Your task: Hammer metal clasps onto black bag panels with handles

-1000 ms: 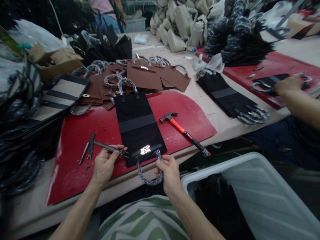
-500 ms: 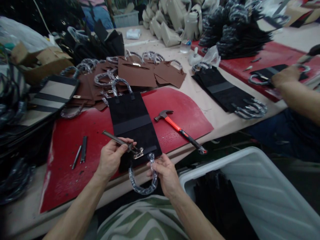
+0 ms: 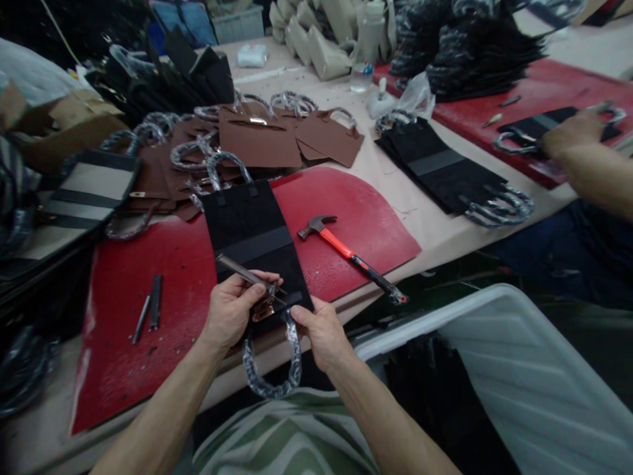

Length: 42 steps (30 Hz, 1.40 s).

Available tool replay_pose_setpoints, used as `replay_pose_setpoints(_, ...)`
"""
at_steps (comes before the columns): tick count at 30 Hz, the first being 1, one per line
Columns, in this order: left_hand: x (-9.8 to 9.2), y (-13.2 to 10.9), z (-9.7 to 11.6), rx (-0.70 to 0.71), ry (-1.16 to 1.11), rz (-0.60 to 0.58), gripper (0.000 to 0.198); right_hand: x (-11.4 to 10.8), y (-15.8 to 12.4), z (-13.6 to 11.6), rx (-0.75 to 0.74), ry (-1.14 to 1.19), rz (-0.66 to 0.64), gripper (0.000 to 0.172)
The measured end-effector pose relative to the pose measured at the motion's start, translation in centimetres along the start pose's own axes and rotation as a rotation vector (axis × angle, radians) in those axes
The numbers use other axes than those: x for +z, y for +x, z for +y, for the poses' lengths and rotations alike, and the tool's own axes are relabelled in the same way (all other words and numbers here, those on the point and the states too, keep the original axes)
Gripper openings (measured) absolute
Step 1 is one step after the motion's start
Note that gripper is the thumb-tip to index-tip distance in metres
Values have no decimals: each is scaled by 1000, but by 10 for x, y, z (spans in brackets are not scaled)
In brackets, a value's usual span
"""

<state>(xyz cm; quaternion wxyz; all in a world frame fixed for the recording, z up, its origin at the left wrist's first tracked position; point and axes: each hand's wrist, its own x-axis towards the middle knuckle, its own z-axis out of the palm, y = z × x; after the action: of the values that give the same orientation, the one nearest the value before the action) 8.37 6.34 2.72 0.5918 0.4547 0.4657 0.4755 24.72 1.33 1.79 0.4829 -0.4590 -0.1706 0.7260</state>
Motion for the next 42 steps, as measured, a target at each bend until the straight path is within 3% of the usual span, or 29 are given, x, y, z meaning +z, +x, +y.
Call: replay_pose_setpoints(42,16,-2,-8,80,12,45,26,-5,9,5,-78,-91,-6,31)
